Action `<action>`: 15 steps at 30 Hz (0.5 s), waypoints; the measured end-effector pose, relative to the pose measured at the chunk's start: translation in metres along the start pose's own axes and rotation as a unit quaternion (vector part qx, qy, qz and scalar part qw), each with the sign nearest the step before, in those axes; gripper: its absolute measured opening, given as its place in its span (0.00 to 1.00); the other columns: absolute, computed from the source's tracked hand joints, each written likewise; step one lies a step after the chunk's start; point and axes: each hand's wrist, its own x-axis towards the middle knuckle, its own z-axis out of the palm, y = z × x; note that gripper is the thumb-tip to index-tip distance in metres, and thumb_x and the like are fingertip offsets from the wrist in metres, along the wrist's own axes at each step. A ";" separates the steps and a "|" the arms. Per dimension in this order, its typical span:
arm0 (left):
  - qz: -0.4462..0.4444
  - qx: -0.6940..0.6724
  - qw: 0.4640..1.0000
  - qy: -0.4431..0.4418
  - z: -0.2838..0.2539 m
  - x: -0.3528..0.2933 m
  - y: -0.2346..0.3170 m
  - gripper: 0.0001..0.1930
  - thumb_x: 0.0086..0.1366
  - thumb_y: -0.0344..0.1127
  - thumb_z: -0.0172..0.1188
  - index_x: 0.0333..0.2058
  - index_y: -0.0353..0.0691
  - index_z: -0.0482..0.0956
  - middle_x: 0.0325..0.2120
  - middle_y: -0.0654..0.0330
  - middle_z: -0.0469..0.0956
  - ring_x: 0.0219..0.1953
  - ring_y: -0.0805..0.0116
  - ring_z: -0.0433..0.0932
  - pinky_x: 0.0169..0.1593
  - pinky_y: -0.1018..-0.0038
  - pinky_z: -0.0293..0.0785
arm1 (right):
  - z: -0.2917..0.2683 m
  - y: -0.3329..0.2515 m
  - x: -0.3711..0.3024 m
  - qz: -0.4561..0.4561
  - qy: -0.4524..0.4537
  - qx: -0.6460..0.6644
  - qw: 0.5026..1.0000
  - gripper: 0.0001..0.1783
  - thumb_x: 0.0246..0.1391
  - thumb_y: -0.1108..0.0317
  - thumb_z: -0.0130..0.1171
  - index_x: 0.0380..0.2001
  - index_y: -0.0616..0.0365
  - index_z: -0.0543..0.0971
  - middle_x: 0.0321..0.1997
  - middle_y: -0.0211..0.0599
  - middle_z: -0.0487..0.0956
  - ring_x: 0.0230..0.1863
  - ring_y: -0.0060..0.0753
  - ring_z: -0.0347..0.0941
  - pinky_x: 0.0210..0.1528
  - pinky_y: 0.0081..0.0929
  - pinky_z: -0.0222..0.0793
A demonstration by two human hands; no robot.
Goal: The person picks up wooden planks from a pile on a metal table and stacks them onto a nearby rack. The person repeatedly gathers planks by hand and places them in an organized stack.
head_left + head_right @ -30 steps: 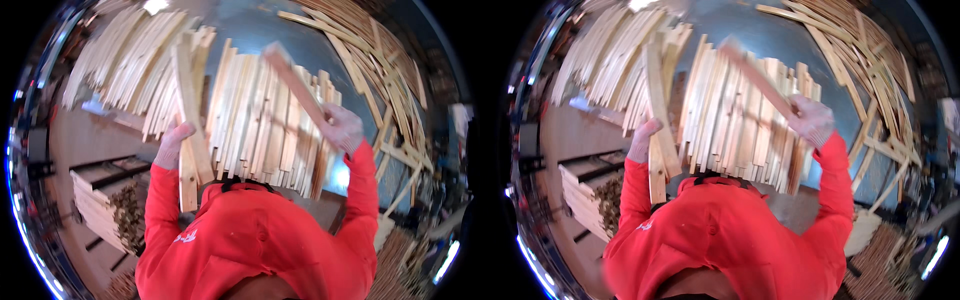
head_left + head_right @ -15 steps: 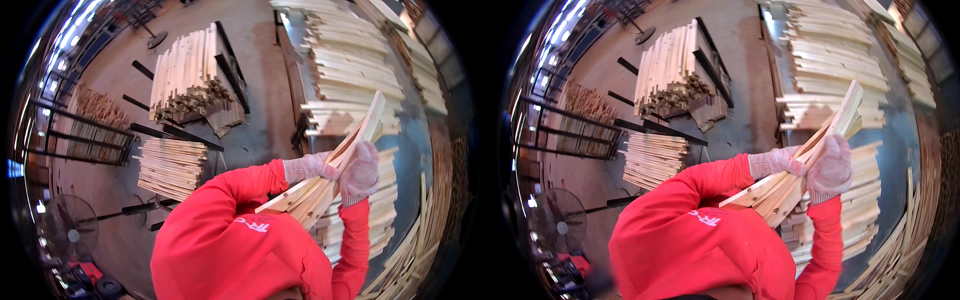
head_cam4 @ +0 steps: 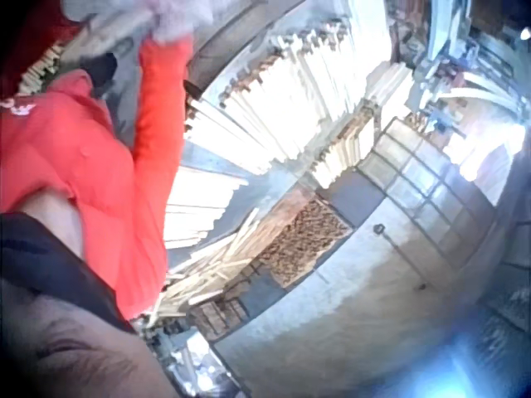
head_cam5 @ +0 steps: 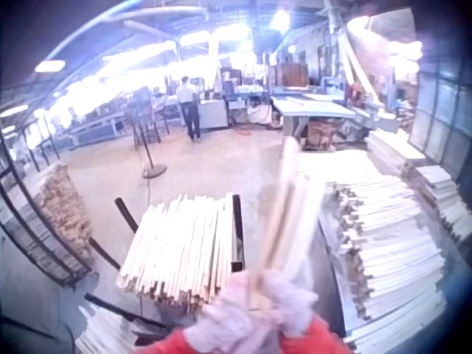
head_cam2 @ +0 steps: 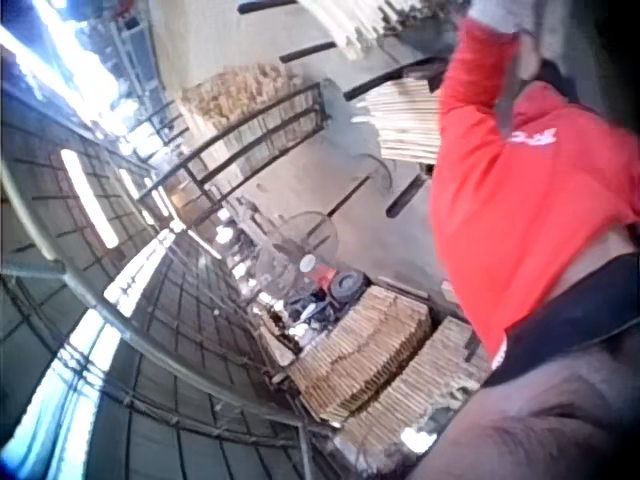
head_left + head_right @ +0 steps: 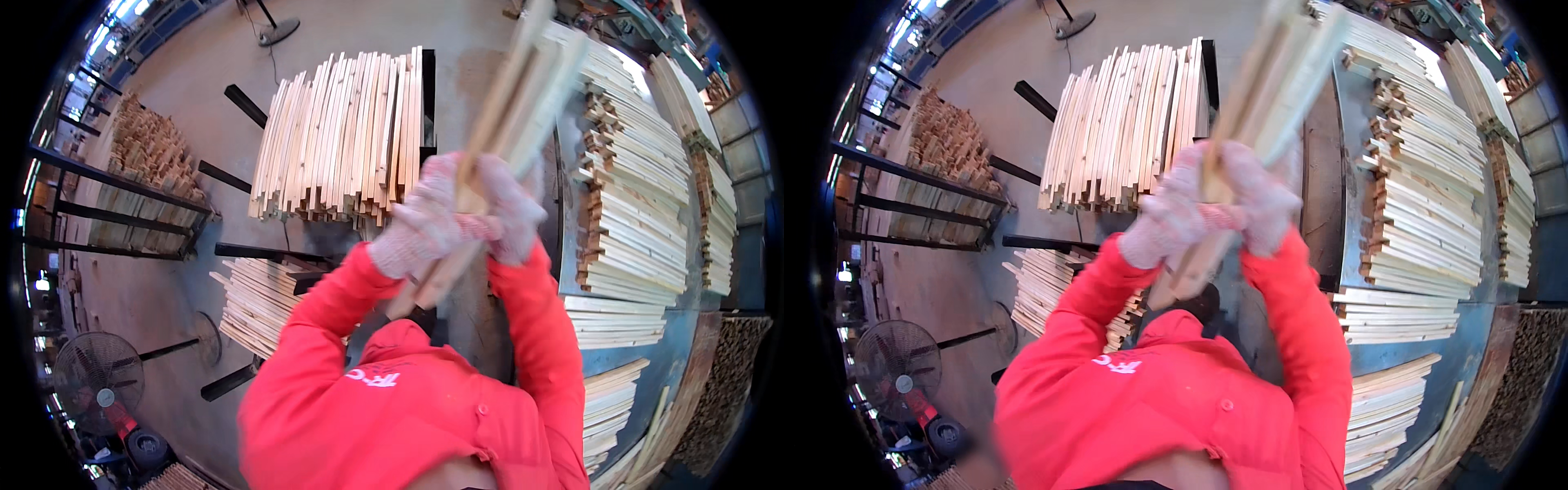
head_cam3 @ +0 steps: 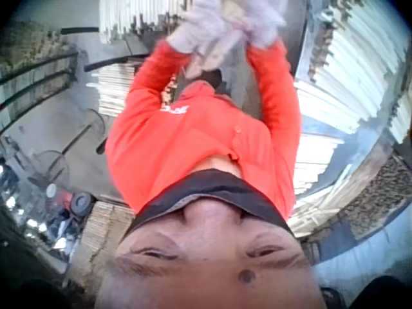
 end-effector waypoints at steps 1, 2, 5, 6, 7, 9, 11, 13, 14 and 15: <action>-0.011 0.018 1.000 0.017 -0.029 0.003 -0.013 0.45 0.54 0.39 0.70 0.65 0.35 0.53 0.52 0.51 0.68 0.41 0.62 0.76 0.42 0.73 0.76 | 0.021 0.014 0.022 0.002 -0.027 0.037 0.999 0.29 0.61 0.67 0.60 0.63 0.55 0.65 0.45 0.40 0.79 0.43 0.29 0.77 0.47 0.27 0.76; -0.016 0.046 0.998 0.035 -0.056 0.008 -0.024 0.45 0.55 0.39 0.70 0.65 0.34 0.52 0.52 0.51 0.69 0.40 0.62 0.76 0.42 0.73 0.76 | 0.061 0.000 0.048 0.141 0.030 0.186 0.972 0.31 0.61 0.67 0.60 0.65 0.54 0.63 0.45 0.39 0.79 0.43 0.29 0.76 0.47 0.26 0.76; -0.006 0.153 0.984 0.092 -0.124 0.022 -0.051 0.45 0.57 0.40 0.68 0.65 0.32 0.50 0.52 0.49 0.71 0.37 0.59 0.78 0.41 0.72 0.78 | 0.122 0.045 0.091 0.159 -0.026 0.211 0.964 0.37 0.60 0.64 0.61 0.68 0.57 0.57 0.48 0.39 0.77 0.46 0.29 0.75 0.48 0.25 0.74; 0.002 0.190 0.976 0.106 -0.141 0.035 -0.060 0.45 0.58 0.40 0.67 0.65 0.31 0.49 0.51 0.48 0.72 0.37 0.58 0.79 0.40 0.72 0.78 | 0.133 0.056 0.105 0.169 -0.047 0.190 0.966 0.38 0.60 0.64 0.62 0.68 0.59 0.57 0.51 0.41 0.76 0.49 0.30 0.74 0.51 0.26 0.73; -0.001 0.234 0.964 0.128 -0.160 0.042 -0.066 0.45 0.58 0.40 0.67 0.65 0.30 0.48 0.51 0.47 0.73 0.36 0.57 0.80 0.40 0.72 0.79 | 0.148 0.067 0.111 0.183 -0.075 0.176 0.964 0.39 0.59 0.64 0.62 0.69 0.61 0.56 0.54 0.43 0.75 0.52 0.32 0.74 0.54 0.26 0.71; -0.227 0.251 0.929 0.152 -0.185 0.071 -0.072 0.45 0.59 0.40 0.66 0.66 0.30 0.48 0.54 0.40 0.70 0.48 0.51 0.77 0.51 0.66 0.77 | 0.156 0.090 0.109 0.184 -0.063 0.089 0.977 0.44 0.59 0.62 0.62 0.69 0.68 0.51 0.64 0.50 0.65 0.63 0.37 0.64 0.64 0.30 0.61; -0.314 0.402 0.841 0.182 -0.206 0.098 -0.110 0.50 0.58 0.44 0.67 0.68 0.32 0.44 0.60 0.37 0.64 0.61 0.47 0.68 0.61 0.62 0.68 | 0.137 0.089 0.093 0.260 -0.082 0.108 0.956 0.47 0.58 0.59 0.63 0.69 0.70 0.49 0.68 0.56 0.61 0.69 0.41 0.59 0.68 0.32 0.57; -0.320 0.386 0.852 0.151 -0.202 0.105 -0.166 0.52 0.57 0.48 0.68 0.68 0.33 0.44 0.63 0.36 0.60 0.63 0.45 0.65 0.61 0.60 0.69 | 0.104 0.082 0.076 0.321 -0.028 0.143 0.936 0.41 0.60 0.64 0.59 0.69 0.70 0.52 0.68 0.52 0.61 0.67 0.37 0.59 0.69 0.30 0.54; -0.322 0.377 0.858 0.132 -0.195 0.114 -0.188 0.52 0.57 0.50 0.69 0.69 0.33 0.44 0.64 0.36 0.58 0.64 0.44 0.64 0.60 0.59 0.70 | 0.087 0.075 0.066 0.328 0.020 0.119 0.937 0.36 0.62 0.64 0.57 0.67 0.69 0.57 0.64 0.47 0.67 0.64 0.34 0.64 0.67 0.29 0.58; -0.396 0.431 0.810 0.037 -0.181 0.134 -0.201 0.54 0.57 0.61 0.64 0.69 0.34 0.45 0.65 0.38 0.57 0.65 0.45 0.62 0.61 0.57 0.69 | 0.063 0.083 0.052 0.345 0.046 0.019 0.937 0.32 0.63 0.65 0.56 0.65 0.67 0.61 0.61 0.45 0.71 0.62 0.33 0.67 0.65 0.28 0.60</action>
